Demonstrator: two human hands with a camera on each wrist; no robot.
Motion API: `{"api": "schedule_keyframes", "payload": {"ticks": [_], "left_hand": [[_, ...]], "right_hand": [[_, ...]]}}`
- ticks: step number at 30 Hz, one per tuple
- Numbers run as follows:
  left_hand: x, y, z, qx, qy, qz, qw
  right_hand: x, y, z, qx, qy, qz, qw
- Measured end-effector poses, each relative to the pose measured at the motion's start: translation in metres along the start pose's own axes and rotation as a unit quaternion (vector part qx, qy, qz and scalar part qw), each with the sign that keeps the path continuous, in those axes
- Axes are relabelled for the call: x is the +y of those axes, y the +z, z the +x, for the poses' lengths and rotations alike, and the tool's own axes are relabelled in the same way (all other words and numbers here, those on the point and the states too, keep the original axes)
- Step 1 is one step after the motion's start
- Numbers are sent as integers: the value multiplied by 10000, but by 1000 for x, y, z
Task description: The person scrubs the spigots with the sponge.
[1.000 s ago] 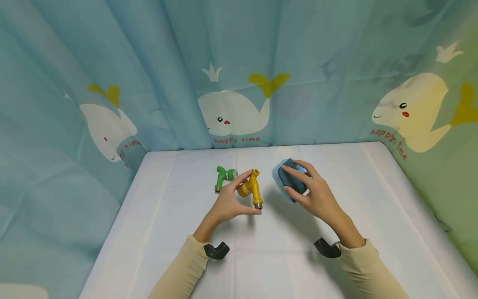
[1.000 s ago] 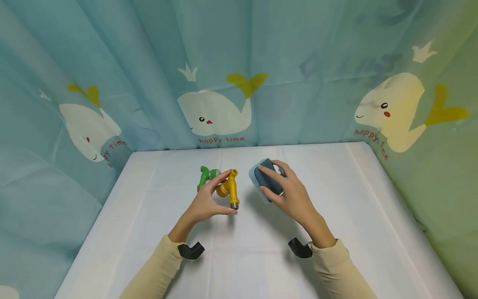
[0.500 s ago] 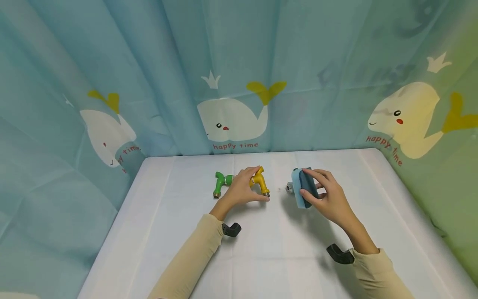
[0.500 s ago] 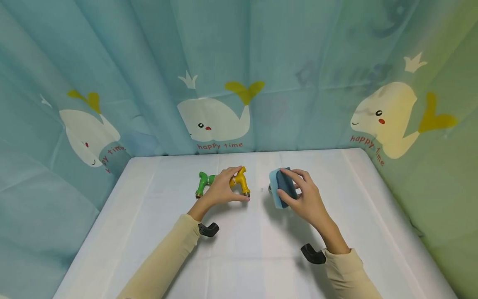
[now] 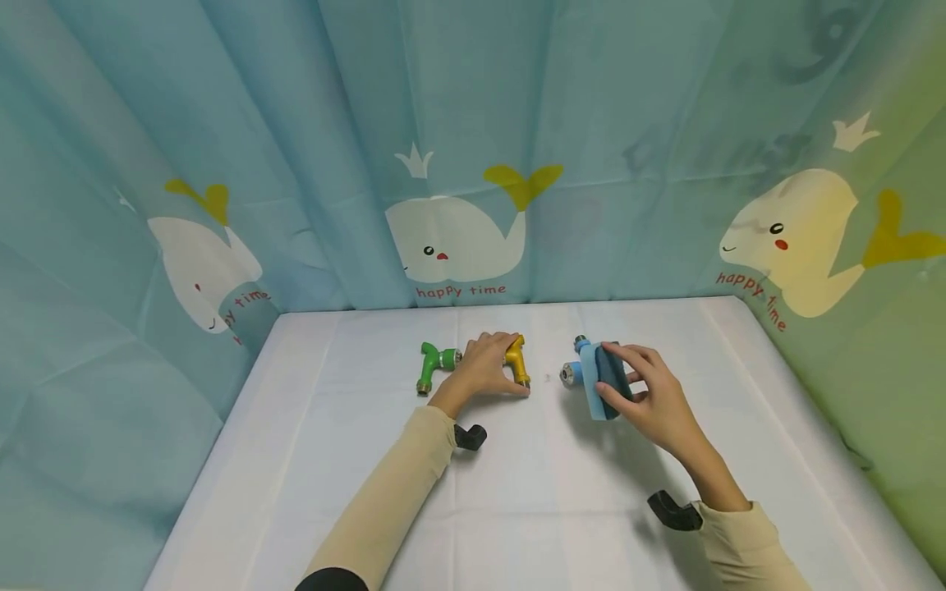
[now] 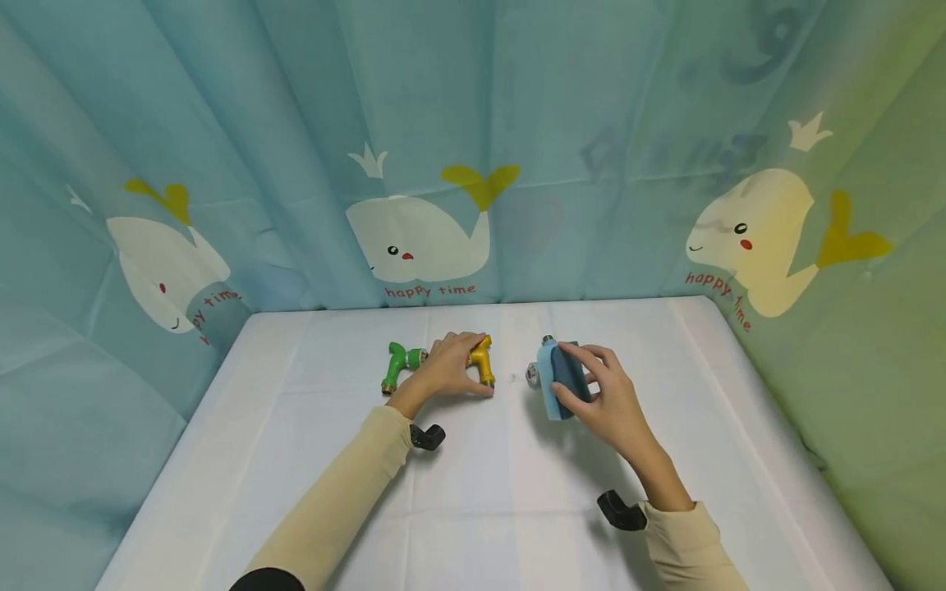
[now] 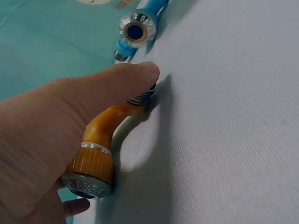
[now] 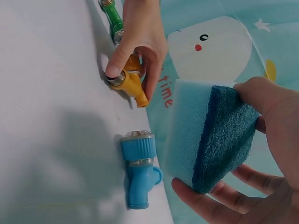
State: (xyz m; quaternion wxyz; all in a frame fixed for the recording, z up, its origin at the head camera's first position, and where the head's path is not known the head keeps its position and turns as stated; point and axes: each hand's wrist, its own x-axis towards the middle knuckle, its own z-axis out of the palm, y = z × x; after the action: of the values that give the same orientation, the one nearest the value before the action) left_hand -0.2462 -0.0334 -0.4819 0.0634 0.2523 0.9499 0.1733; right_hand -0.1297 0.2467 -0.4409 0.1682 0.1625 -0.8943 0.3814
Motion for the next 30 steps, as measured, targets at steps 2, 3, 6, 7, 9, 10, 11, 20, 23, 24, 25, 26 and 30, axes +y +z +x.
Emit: {"api": "schedule_keyframes", "payload": {"ticks": [2, 3, 6, 7, 9, 10, 11, 20, 23, 24, 25, 26, 30], "left_hand": [[-1, 0, 1, -72, -9, 28, 10000], [-1, 0, 1, -86, -3, 34, 10000], [-3, -1, 0, -85, 39, 60, 9999], [-3, -2, -1, -61, 45, 30, 10000], [-6, -4, -4, 27, 43, -10, 10000], [-8, -6, -6, 82, 19, -47, 10000], [-10, -8, -8, 182, -6, -111, 9998], [-45, -27, -44, 1740, -1175, -313, 9772], [-54, -30, -54, 1800, -1741, -410, 9673], [-57, -31, -57, 1770, -1889, -437, 9649], [-58, -31, -60, 1728, -2021, -481, 9628], [-60, -31, -62, 1679, -2145, -525, 9608], [-62, -29, -65, 1594, -2542, -751, 9510]], "right_hand": [[0, 1, 0, 2, -6, 12, 10000], [0, 2, 1, 3, -10, 20, 10000], [1, 4, 1, 3, -37, 28, 10000], [1, 4, 1, 1, -46, 29, 10000], [2, 5, 2, -2, -64, 16, 10000], [2, 5, 2, -2, -71, 2, 10000], [2, 5, 2, -1, -69, -6, 10000], [5, 6, 0, 1, -112, -10, 9999], [7, 6, -2, 11, -118, 19, 9999], [7, 7, -2, 10, -124, 24, 9999], [8, 7, -3, 4, -131, 35, 9999], [8, 7, -3, 2, -132, 55, 9999], [9, 8, -5, 12, -122, 111, 9999]]}}
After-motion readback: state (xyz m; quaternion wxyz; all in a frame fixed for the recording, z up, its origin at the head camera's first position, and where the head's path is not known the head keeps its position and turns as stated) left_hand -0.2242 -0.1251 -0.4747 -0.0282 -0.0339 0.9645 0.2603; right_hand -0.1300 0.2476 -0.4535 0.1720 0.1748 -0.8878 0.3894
